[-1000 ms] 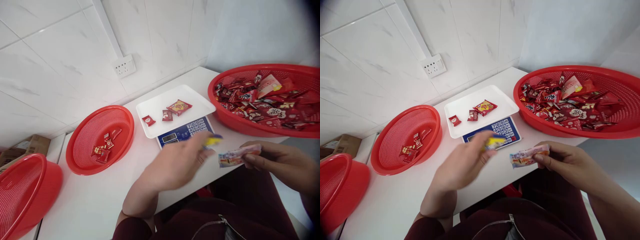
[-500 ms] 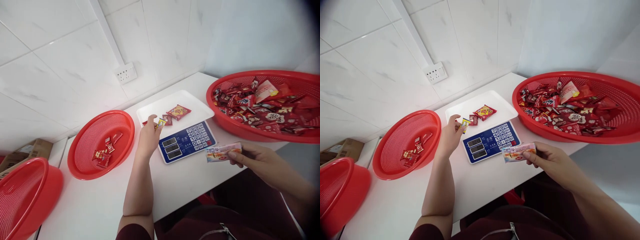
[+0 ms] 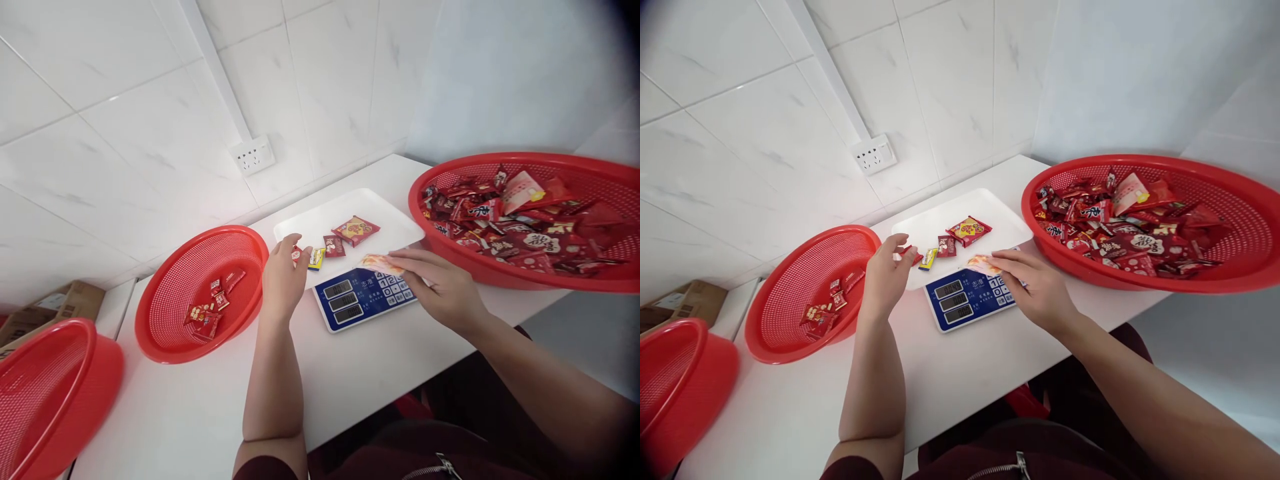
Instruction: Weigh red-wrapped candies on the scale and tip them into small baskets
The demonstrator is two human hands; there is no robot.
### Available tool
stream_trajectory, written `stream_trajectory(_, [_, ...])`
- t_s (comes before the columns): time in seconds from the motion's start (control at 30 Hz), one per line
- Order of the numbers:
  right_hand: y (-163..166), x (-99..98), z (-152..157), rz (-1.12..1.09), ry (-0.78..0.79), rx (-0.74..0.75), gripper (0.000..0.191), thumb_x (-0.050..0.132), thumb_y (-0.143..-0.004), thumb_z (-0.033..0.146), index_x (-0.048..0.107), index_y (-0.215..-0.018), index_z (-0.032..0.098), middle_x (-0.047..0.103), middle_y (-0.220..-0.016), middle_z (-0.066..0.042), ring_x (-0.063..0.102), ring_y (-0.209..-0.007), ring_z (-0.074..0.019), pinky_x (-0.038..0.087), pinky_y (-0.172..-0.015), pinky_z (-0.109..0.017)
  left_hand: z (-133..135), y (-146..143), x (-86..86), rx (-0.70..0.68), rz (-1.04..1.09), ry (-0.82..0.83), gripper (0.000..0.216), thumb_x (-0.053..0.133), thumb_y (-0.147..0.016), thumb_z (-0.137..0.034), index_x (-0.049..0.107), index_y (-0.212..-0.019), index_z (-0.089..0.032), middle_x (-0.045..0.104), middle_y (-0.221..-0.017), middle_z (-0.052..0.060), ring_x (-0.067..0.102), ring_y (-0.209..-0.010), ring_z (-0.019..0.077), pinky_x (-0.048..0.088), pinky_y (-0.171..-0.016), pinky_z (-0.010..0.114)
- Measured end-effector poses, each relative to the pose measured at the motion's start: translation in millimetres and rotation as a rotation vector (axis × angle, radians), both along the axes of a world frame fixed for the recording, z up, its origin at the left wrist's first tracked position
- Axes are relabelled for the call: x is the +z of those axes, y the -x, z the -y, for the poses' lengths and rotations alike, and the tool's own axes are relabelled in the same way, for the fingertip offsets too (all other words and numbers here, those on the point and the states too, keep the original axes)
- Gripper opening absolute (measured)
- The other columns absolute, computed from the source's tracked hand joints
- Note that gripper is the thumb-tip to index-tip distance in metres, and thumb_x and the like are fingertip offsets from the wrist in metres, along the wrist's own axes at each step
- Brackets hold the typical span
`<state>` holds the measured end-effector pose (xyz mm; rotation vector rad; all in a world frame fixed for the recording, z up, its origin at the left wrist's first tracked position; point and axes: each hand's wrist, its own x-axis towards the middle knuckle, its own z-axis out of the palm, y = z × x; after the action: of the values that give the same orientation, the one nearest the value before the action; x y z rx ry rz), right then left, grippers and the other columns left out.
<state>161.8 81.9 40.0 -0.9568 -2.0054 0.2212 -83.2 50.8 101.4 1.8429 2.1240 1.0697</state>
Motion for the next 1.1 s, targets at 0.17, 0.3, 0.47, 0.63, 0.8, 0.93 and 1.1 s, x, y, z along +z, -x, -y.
stream_trajectory(0.17, [25, -5.8, -27, 0.233, -0.064, 0.044, 0.034, 0.037, -0.090, 0.016, 0.065, -0.109, 0.019, 0.064, -0.116, -0.007, 0.058, -0.104, -0.0222, 0.049, -0.088, -0.040, 6, 0, 6.8, -0.014, 0.061, -0.069, 0.030, 0.048, -0.088, -0.037, 0.055, -0.112, -0.021, 0.063, -0.111, 0.008, 0.060, -0.098, 0.0201, 0.049, -0.074, 0.031])
stream_trajectory(0.3, [33, -0.7, -33, 0.443, -0.041, -0.104, 0.040, 0.038, -0.086, 0.012, 0.061, -0.118, 0.020, 0.057, -0.128, -0.007, 0.052, -0.107, -0.0299, 0.044, -0.081, -0.049, 9, 0, 10.3, -0.020, 0.060, -0.085, 0.030, 0.050, -0.088, -0.037, 0.055, -0.112, -0.020, 0.064, -0.110, 0.008, 0.061, -0.097, 0.0198, 0.049, -0.073, 0.031])
stream_trajectory(0.47, [12, 8.8, -18, 0.245, -0.010, -0.111, 0.038, 0.037, -0.089, 0.019, 0.059, -0.120, 0.022, 0.061, -0.120, -0.007, 0.053, -0.108, -0.0258, 0.043, -0.090, -0.045, 14, -1, 13.9, -0.043, 0.076, -0.095, 0.029, 0.051, -0.087, -0.036, 0.056, -0.112, -0.021, 0.064, -0.111, 0.007, 0.060, -0.098, 0.0187, 0.050, -0.073, 0.030])
stream_trajectory(0.63, [-16, -2.9, 1, 0.117, 0.120, -0.119, 0.029, 0.045, -0.088, 0.030, 0.062, -0.111, 0.023, 0.065, -0.110, -0.006, 0.058, -0.105, -0.0246, 0.047, -0.089, -0.040, 16, -2, 15.8, -0.071, 0.095, -0.119, 0.027, 0.050, -0.088, -0.034, 0.055, -0.111, -0.021, 0.064, -0.110, 0.006, 0.060, -0.098, 0.0167, 0.050, -0.073, 0.027])
stream_trajectory(0.8, [-29, -29.2, 21, 0.061, 0.354, -0.070, 0.027, 0.046, -0.086, 0.036, 0.065, -0.101, 0.023, 0.070, -0.098, -0.005, 0.066, -0.084, -0.0207, 0.051, -0.054, -0.027, 14, 1, 13.1, -0.017, 0.004, -0.013, 0.032, 0.047, -0.089, -0.037, 0.053, -0.117, -0.023, 0.065, -0.108, 0.007, 0.059, -0.101, 0.0211, 0.048, -0.080, 0.034])
stream_trajectory(0.93, [-33, -53.8, 39, 0.075, 0.533, 0.008, 0.029, 0.046, -0.086, 0.041, 0.066, -0.096, 0.023, 0.072, -0.090, -0.004, 0.066, -0.072, -0.0185, 0.052, -0.054, -0.027, 9, 3, 8.6, 0.039, -0.115, 0.092, 0.036, 0.043, -0.090, -0.039, 0.050, -0.122, -0.023, 0.062, -0.116, 0.010, 0.056, -0.107, 0.0274, 0.045, -0.085, 0.043])
stream_trajectory(1.1, [-32, -75.6, 53, 0.118, 0.581, 0.093, 0.031, 0.043, -0.088, 0.041, 0.067, -0.099, 0.024, 0.072, -0.095, -0.004, 0.067, -0.084, -0.0201, 0.055, -0.074, -0.032, 1, 0, 1.8, 0.002, -0.199, 0.197, 0.039, 0.041, -0.090, -0.038, 0.048, -0.125, -0.020, 0.063, -0.115, 0.011, 0.056, -0.106, 0.0286, 0.041, -0.091, 0.046])
